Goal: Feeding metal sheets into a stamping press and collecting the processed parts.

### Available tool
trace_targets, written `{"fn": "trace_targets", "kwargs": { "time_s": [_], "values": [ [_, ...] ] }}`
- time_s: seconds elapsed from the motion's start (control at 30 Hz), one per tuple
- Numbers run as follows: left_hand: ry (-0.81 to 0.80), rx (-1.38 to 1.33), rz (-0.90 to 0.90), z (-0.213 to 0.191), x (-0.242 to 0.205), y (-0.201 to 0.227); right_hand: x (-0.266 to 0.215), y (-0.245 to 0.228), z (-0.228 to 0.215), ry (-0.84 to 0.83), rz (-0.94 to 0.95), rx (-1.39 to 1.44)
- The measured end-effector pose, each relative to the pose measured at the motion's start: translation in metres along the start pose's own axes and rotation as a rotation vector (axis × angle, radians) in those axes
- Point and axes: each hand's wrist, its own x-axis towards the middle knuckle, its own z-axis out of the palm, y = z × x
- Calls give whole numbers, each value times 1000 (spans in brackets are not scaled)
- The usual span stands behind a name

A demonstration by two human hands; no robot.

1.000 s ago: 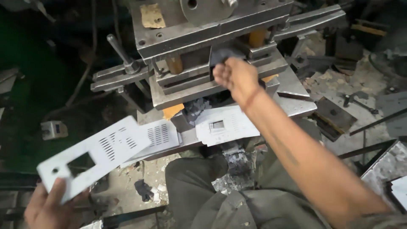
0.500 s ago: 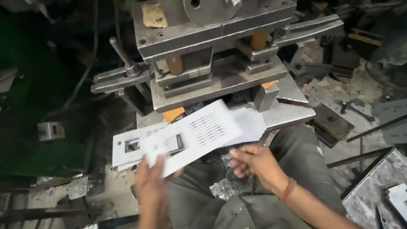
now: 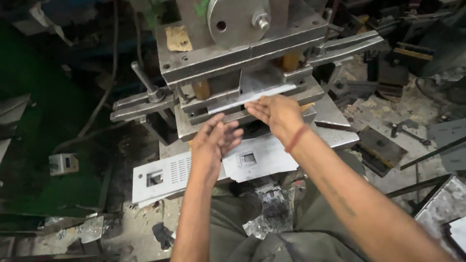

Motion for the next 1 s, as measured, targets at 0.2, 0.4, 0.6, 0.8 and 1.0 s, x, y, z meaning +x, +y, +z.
{"fn": "trace_targets", "kwargs": {
  "time_s": [0.2, 0.4, 0.6, 0.8, 1.0],
  "values": [
    [-17, 117, -87, -22, -35, -28, 99, 27, 8, 192, -135, 63],
    [85, 176, -250, -28, -81, -43, 59, 7, 28, 406, -88, -43],
    [137, 160, -265, -69, -96, -66, 53, 12, 36, 369, -92, -62],
    [270, 295, 60, -140, -86, -45, 63, 18, 26, 314, -123, -130],
    [640, 1001, 374, -251, -46, -5, 82, 27, 27, 351, -175, -270]
  ]
}}
